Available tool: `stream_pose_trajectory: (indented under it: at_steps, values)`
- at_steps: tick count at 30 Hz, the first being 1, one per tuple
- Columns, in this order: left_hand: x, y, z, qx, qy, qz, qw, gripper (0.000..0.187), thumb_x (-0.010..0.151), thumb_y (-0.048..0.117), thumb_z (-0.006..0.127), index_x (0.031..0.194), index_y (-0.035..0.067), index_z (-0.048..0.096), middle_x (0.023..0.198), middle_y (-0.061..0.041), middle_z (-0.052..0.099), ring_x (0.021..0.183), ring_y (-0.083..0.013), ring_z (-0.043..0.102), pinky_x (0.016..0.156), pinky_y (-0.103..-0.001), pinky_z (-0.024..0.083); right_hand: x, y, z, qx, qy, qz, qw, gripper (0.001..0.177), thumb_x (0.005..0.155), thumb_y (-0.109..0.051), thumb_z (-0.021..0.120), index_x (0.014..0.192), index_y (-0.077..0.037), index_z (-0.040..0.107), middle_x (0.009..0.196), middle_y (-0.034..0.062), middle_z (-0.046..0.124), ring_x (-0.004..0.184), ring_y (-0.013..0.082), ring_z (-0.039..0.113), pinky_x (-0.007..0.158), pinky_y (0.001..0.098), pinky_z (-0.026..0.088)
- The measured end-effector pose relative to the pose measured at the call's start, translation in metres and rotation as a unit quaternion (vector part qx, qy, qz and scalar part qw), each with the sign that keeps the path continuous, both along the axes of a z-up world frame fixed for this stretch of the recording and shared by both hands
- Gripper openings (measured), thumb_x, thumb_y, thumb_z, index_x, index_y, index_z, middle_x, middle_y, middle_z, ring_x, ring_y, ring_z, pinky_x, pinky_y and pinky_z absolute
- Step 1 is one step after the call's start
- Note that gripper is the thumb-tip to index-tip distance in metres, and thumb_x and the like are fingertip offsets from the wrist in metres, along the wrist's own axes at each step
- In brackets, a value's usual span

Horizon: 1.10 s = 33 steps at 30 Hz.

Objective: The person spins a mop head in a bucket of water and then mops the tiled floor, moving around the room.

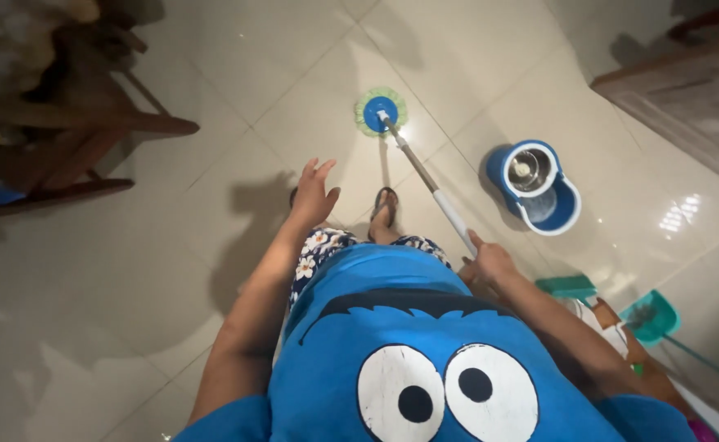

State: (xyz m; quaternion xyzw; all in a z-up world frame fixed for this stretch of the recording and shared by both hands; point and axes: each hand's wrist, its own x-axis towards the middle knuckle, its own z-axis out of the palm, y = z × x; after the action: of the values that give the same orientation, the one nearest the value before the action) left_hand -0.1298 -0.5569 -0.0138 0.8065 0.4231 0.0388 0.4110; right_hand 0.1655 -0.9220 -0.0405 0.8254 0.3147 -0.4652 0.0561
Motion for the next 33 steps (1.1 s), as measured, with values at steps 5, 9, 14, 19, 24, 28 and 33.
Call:
stream_pose_trajectory:
  at_steps: [5, 9, 14, 19, 24, 28, 33]
  values:
    - [-0.018, 0.015, 0.005, 0.010, -0.019, 0.018, 1.000, 0.067, 0.083, 0.011, 0.077, 0.145, 0.014, 0.053, 0.154, -0.029, 0.039, 0.139, -0.0474, 0.043, 0.114, -0.049, 0.040, -0.027, 0.043, 0.001, -0.022, -0.015, -0.027, 0.999, 0.083, 0.082, -0.013, 0.067, 0.159, -0.031, 0.039, 0.118, 0.0260, 0.070, 0.108, 0.0402, 0.069, 0.096, 0.0487, 0.053]
    - [-0.049, 0.041, 0.011, -0.001, -0.007, 0.024, 1.000, 0.065, 0.084, 0.012, 0.076, 0.144, 0.016, 0.053, 0.157, -0.027, 0.038, 0.136, -0.0434, 0.048, 0.113, -0.048, 0.042, -0.035, 0.107, -0.039, -0.011, -0.049, 0.012, 0.999, 0.087, 0.081, -0.016, 0.065, 0.161, -0.029, 0.034, 0.117, 0.0238, 0.071, 0.108, 0.0382, 0.069, 0.096, 0.0484, 0.054]
    - [-0.123, 0.082, 0.030, 0.008, -0.010, 0.028, 1.000, 0.067, 0.084, 0.012, 0.077, 0.146, 0.016, 0.051, 0.155, -0.026, 0.038, 0.136, -0.0453, 0.046, 0.112, -0.050, 0.042, -0.042, 0.235, -0.083, 0.009, -0.089, 0.046, 0.995, 0.081, 0.084, -0.020, 0.066, 0.160, -0.021, 0.037, 0.127, 0.0227, 0.067, 0.116, 0.0381, 0.065, 0.100, 0.0479, 0.052]
    - [-0.191, 0.119, 0.049, 0.008, 0.036, 0.015, 0.999, 0.063, 0.085, 0.012, 0.074, 0.144, 0.018, 0.052, 0.157, -0.022, 0.038, 0.137, -0.0435, 0.047, 0.107, -0.051, 0.044, -0.073, 0.329, -0.087, 0.040, -0.109, 0.045, 0.992, 0.072, 0.092, -0.033, 0.069, 0.155, -0.014, 0.041, 0.129, 0.0229, 0.066, 0.119, 0.0395, 0.063, 0.101, 0.0479, 0.051]
    - [-0.230, 0.142, 0.020, -0.017, 0.046, -0.045, 0.998, 0.064, 0.086, 0.014, 0.074, 0.146, 0.018, 0.051, 0.158, -0.024, 0.037, 0.141, -0.0437, 0.043, 0.112, -0.049, 0.042, -0.138, 0.271, -0.074, -0.001, -0.130, 0.005, 0.991, 0.057, 0.096, -0.013, 0.051, 0.153, -0.018, 0.047, 0.116, 0.0231, 0.072, 0.108, 0.0396, 0.070, 0.093, 0.0507, 0.056]
    - [-0.216, 0.153, -0.018, 0.008, 0.014, -0.160, 0.987, 0.068, 0.086, 0.015, 0.076, 0.149, 0.014, 0.047, 0.157, -0.027, 0.036, 0.146, -0.0471, 0.035, 0.119, -0.051, 0.034, -0.208, 0.103, -0.067, -0.047, -0.145, -0.010, 0.988, 0.064, 0.098, -0.017, 0.045, 0.161, -0.022, 0.035, 0.114, 0.0230, 0.071, 0.104, 0.0400, 0.070, 0.091, 0.0529, 0.055]
    - [-0.153, 0.152, -0.006, -0.040, 0.012, -0.240, 0.970, 0.068, 0.087, 0.015, 0.073, 0.150, 0.015, 0.048, 0.159, -0.028, 0.032, 0.147, -0.0471, 0.031, 0.119, -0.050, 0.030, -0.324, -0.017, 0.045, -0.177, -0.091, -0.145, 0.969, 0.077, 0.100, -0.023, 0.050, 0.170, -0.036, 0.023, 0.118, 0.0244, 0.074, 0.103, 0.0394, 0.075, 0.093, 0.0495, 0.059]
